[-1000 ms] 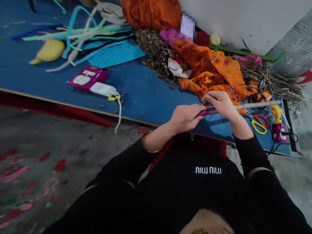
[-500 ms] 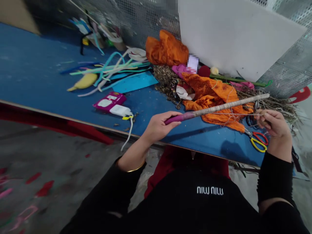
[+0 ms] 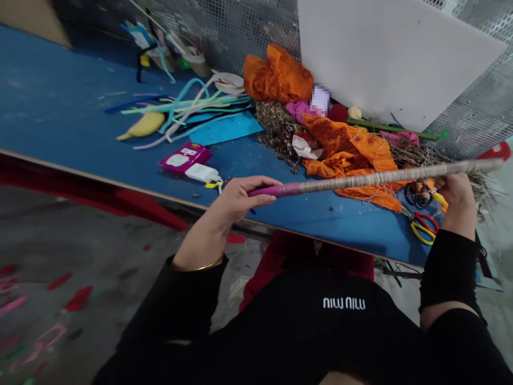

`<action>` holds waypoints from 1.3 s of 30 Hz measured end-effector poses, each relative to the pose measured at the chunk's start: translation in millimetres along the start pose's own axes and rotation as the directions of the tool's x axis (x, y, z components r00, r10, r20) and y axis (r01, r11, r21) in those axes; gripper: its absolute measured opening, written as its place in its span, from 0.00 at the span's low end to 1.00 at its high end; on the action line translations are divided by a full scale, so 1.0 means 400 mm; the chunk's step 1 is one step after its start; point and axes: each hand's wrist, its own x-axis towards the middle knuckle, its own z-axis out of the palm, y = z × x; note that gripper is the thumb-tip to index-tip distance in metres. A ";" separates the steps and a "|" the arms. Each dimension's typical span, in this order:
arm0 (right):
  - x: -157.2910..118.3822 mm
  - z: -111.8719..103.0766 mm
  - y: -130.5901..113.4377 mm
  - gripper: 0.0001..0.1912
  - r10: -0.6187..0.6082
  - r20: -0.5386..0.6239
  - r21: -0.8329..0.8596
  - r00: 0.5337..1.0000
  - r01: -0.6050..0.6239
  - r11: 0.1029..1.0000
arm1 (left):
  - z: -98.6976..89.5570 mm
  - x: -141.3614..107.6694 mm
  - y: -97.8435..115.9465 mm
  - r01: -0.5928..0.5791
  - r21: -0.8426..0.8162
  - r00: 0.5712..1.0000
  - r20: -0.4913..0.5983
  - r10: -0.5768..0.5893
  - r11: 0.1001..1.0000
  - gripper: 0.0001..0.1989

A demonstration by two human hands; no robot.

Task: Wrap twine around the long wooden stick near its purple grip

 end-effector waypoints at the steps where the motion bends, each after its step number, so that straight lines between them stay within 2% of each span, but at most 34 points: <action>1: -0.016 0.017 0.001 0.24 0.078 -0.062 -0.117 0.995 -0.084 0.989 | 0.015 0.004 0.003 0.030 -0.095 0.999 -0.010 -0.031 0.995 0.16; 3: -0.050 0.066 -0.009 0.18 0.181 -0.248 -0.325 0.952 -0.258 0.910 | 0.059 0.011 0.019 0.093 -0.291 0.995 0.000 -0.097 0.952 0.19; 4: -0.067 0.101 -0.022 0.13 0.173 -0.328 -0.402 0.929 -0.303 0.864 | 0.088 0.014 0.032 0.132 -0.371 0.991 0.028 -0.132 0.919 0.20; 6: -0.099 0.189 -0.060 0.09 0.060 -0.429 -0.516 0.901 -0.300 0.802 | 0.153 0.023 0.060 0.189 -0.500 0.982 0.094 -0.164 0.845 0.23; 7: -0.116 0.242 -0.084 0.13 -0.041 -0.437 -0.588 0.898 -0.251 0.769 | 0.185 0.028 0.074 0.211 -0.546 0.977 0.137 -0.162 0.811 0.24; 8: -0.132 0.297 -0.111 0.16 -0.122 -0.399 -0.614 0.909 -0.166 0.772 | 0.216 0.034 0.085 0.229 -0.584 0.972 0.175 -0.155 0.778 0.25; 9: -0.150 0.353 -0.137 0.18 -0.148 -0.300 -0.557 0.942 -0.047 0.829 | 0.244 0.040 0.095 0.238 -0.620 0.970 0.197 -0.145 0.748 0.25; 11: -0.185 0.456 -0.185 0.21 -0.126 -0.081 -0.270 0.989 0.100 0.958 | 0.285 0.047 0.108 0.260 -0.667 0.963 0.232 -0.138 0.699 0.25; 13: -0.218 0.529 -0.220 0.23 -0.110 0.164 0.078 0.980 0.098 0.992 | 0.305 0.050 0.114 0.277 -0.696 0.958 0.255 -0.133 0.662 0.24; 14: -0.233 0.551 -0.233 0.22 -0.099 0.237 0.150 0.966 0.064 0.987 | 0.308 0.051 0.114 0.284 -0.705 0.956 0.262 -0.133 0.650 0.24; 15: -0.248 0.562 -0.243 0.19 -0.087 0.277 0.181 0.957 0.037 0.983 | 0.308 0.051 0.113 0.288 -0.712 0.955 0.265 -0.136 0.640 0.22; 16: -0.262 0.565 -0.252 0.18 -0.084 0.266 0.175 0.960 0.038 0.984 | 0.306 0.052 0.110 0.292 -0.717 0.954 0.264 -0.141 0.633 0.21; 18: -0.285 0.556 -0.267 0.19 -0.140 0.131 0.129 0.981 0.124 0.984 | 0.302 0.054 0.101 0.302 -0.720 0.952 0.264 -0.156 0.625 0.19; 20: -0.296 0.550 -0.277 0.20 -0.254 -0.024 0.135 0.967 0.255 0.957 | 0.303 0.057 0.088 0.322 -0.716 0.946 0.274 -0.175 0.619 0.19; 22: -0.296 0.560 -0.284 0.22 -0.293 -0.056 0.249 0.954 0.298 0.922 | 0.313 0.060 0.073 0.348 -0.708 0.937 0.293 -0.193 0.614 0.19; 25: -0.289 0.596 -0.290 0.27 -0.154 0.020 0.477 0.988 0.126 0.870 | 0.335 0.064 0.051 0.377 -0.698 0.925 0.316 -0.211 0.608 0.21; 27: -0.289 0.612 -0.296 0.28 -0.050 0.042 0.538 0.998 0.019 0.843 | 0.346 0.066 0.039 0.370 -0.690 0.928 0.306 -0.212 0.622 0.23; 29: -0.299 0.613 -0.304 0.27 0.001 0.037 0.507 0.999 -0.019 0.862 | 0.352 0.067 0.028 0.296 -0.672 0.955 0.234 -0.184 0.679 0.25; 31: -0.313 0.603 -0.316 0.24 0.007 0.035 0.421 0.999 -0.021 0.907 | 0.356 0.067 0.019 0.158 -0.617 0.987 0.126 -0.102 0.771 0.26; 34: -0.334 0.585 -0.340 0.21 -0.037 0.038 0.280 0.999 0.025 0.960 | 0.361 0.063 0.010 -0.038 -0.436 0.999 -0.007 0.039 0.899 0.23; 36: -0.344 0.581 -0.359 0.20 -0.102 0.041 0.211 0.994 0.091 0.973 | 0.364 0.060 0.007 -0.070 -0.326 0.998 -0.019 0.068 0.943 0.20; 39: -0.349 0.587 -0.381 0.19 -0.220 0.095 0.143 0.971 0.206 0.968 | 0.361 0.055 0.004 -0.042 -0.246 0.999 0.012 0.046 0.968 0.19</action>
